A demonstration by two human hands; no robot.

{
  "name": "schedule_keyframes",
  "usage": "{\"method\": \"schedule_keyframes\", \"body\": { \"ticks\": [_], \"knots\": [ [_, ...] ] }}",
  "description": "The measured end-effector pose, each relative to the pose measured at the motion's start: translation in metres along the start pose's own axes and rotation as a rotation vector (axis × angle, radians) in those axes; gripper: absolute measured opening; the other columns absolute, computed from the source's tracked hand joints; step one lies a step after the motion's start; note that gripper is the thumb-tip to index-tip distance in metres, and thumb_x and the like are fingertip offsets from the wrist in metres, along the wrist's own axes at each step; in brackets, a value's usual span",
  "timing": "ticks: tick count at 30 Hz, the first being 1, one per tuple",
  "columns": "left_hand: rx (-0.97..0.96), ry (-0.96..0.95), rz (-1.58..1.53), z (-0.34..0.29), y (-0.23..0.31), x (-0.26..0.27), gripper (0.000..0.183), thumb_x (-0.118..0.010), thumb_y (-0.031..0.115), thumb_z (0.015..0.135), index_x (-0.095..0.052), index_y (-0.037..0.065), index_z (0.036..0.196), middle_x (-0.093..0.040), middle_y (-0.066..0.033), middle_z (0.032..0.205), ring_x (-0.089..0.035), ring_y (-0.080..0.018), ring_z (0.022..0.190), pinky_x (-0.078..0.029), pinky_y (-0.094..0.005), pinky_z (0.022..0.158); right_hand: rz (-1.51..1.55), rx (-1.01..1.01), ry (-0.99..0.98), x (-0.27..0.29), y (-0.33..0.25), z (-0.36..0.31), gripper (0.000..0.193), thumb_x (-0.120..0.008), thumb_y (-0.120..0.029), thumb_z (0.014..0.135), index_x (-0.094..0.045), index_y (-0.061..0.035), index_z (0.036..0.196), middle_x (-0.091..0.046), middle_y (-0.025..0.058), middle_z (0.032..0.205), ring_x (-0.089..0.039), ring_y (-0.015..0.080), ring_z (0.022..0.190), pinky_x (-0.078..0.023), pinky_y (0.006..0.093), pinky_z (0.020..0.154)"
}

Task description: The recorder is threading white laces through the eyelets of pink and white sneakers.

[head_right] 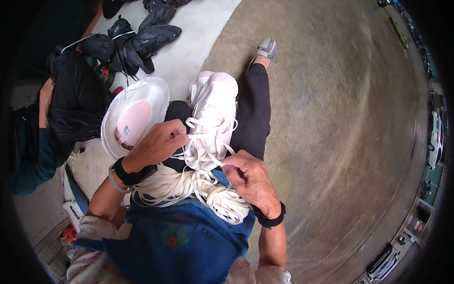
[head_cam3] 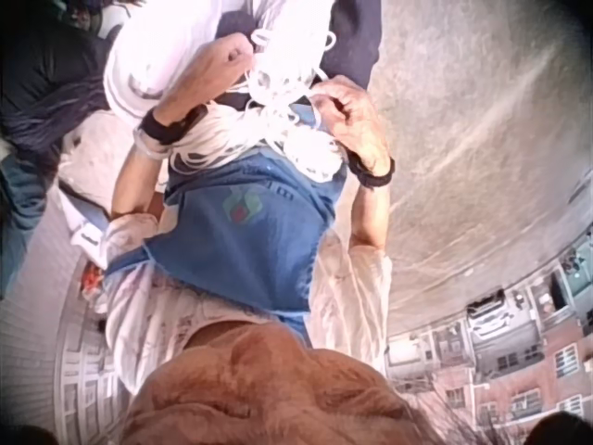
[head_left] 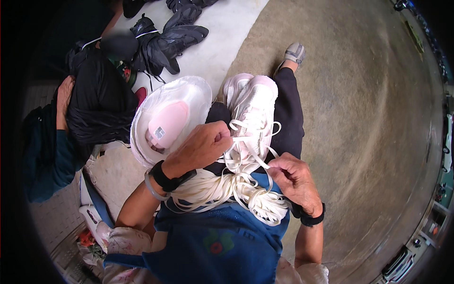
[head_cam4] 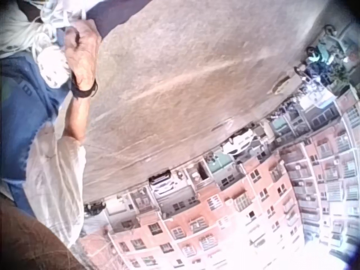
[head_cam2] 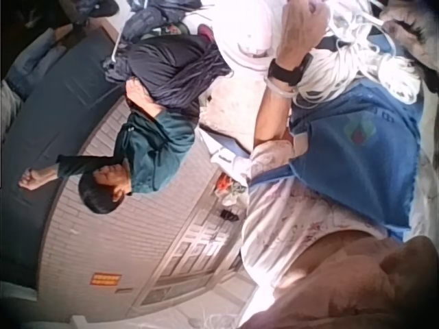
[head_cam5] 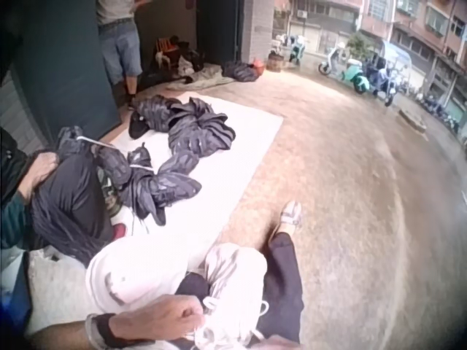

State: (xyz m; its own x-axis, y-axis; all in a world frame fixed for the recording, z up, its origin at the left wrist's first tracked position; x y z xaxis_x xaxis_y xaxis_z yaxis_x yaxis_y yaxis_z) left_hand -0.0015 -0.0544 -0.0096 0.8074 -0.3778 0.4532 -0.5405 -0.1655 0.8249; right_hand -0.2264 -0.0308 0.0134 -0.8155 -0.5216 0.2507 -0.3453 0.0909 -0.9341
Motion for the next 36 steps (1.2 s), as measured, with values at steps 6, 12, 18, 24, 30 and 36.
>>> {"method": "schedule_keyframes", "body": {
  "ticks": [6,12,18,24,30,36],
  "knots": [
    [0.103,-0.026,-0.081,0.002,-0.006,0.002,0.02,-0.061,0.016,0.086,-0.055,-0.002,0.081,-0.056,-0.0072,0.067,-0.048,-0.0099,0.059,-0.041,-0.0288,0.054,-0.034,-0.027,0.023,0.004,0.002,0.003,0.007,-0.062,-0.003,0.085,-0.065,0.003,0.089,-0.06,0.0076,0.077,-0.053,0.0131,0.061,-0.042,0.0267,0.055],
    [0.011,0.076,0.134,-0.003,0.002,0.009,0.017,-0.056,0.012,0.089,-0.054,0.0,0.101,-0.055,-0.0142,0.061,-0.057,-0.0264,0.055,-0.042,-0.0368,0.054,0.09,-0.252,0.35,0.012,0.026,0.004,0.02,-0.065,-0.01,0.087,-0.062,0.0032,0.102,-0.059,0.0063,0.076,-0.051,0.0088,0.061,-0.044,0.0249,0.054],
    [-0.014,0.099,0.121,0.01,0.043,0.011,0.018,-0.056,0.013,0.092,-0.053,0.0,0.104,-0.055,-0.0147,0.062,-0.056,-0.0278,0.055,-0.042,-0.0364,0.053,-0.113,-0.108,0.507,0.013,0.001,0.028,0.033,-0.067,-0.012,0.085,-0.059,0.0014,0.114,-0.06,0.0126,0.093,-0.057,0.0141,0.061,-0.048,0.0277,0.057],
    [-0.06,0.101,-0.015,0.02,0.016,-0.003,0.018,-0.06,0.015,0.091,-0.056,-0.003,0.088,-0.056,-0.0117,0.065,-0.052,-0.0159,0.058,-0.043,-0.0309,0.056,-0.243,0.042,0.409,0.003,0.003,0.048,0.019,-0.061,-0.004,0.084,-0.062,0.0029,0.102,-0.061,0.0179,0.086,-0.063,0.0275,0.072,-0.05,0.037,0.066],
    [-0.005,0.07,0.009,0.016,0.006,0.001,0.022,-0.061,0.017,0.089,-0.053,-0.002,0.084,-0.056,-0.0112,0.066,-0.051,-0.0143,0.059,-0.043,-0.032,0.056,-0.227,-0.036,0.44,0.005,0.012,0.034,0.011,-0.059,0.0,0.082,-0.063,0.003,0.092,-0.061,0.0174,0.082,-0.06,0.0284,0.068,-0.048,0.0354,0.064],
    [-0.02,0.087,0.103,0.02,-0.002,-0.003,0.023,-0.057,0.019,0.09,-0.051,-0.002,0.084,-0.056,-0.0143,0.066,-0.053,-0.0203,0.058,-0.043,-0.0356,0.056,-0.253,-0.057,0.435,0.005,0.017,0.034,0.012,-0.059,0.001,0.081,-0.063,0.003,0.092,-0.061,0.0177,0.082,-0.061,0.0288,0.069,-0.049,0.0352,0.065]
  ]
}}
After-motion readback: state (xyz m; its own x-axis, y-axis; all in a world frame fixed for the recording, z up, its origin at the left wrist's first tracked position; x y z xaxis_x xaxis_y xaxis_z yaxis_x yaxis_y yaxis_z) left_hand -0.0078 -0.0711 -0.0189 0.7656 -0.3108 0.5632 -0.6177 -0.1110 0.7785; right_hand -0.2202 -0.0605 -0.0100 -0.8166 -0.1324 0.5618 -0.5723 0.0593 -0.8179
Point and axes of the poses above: each hand's wrist, its own z-axis towards the middle knuckle, its own x-axis out of the back of the hand, y = z × x, the point moved 5 cm from there along z, towards the middle knuckle
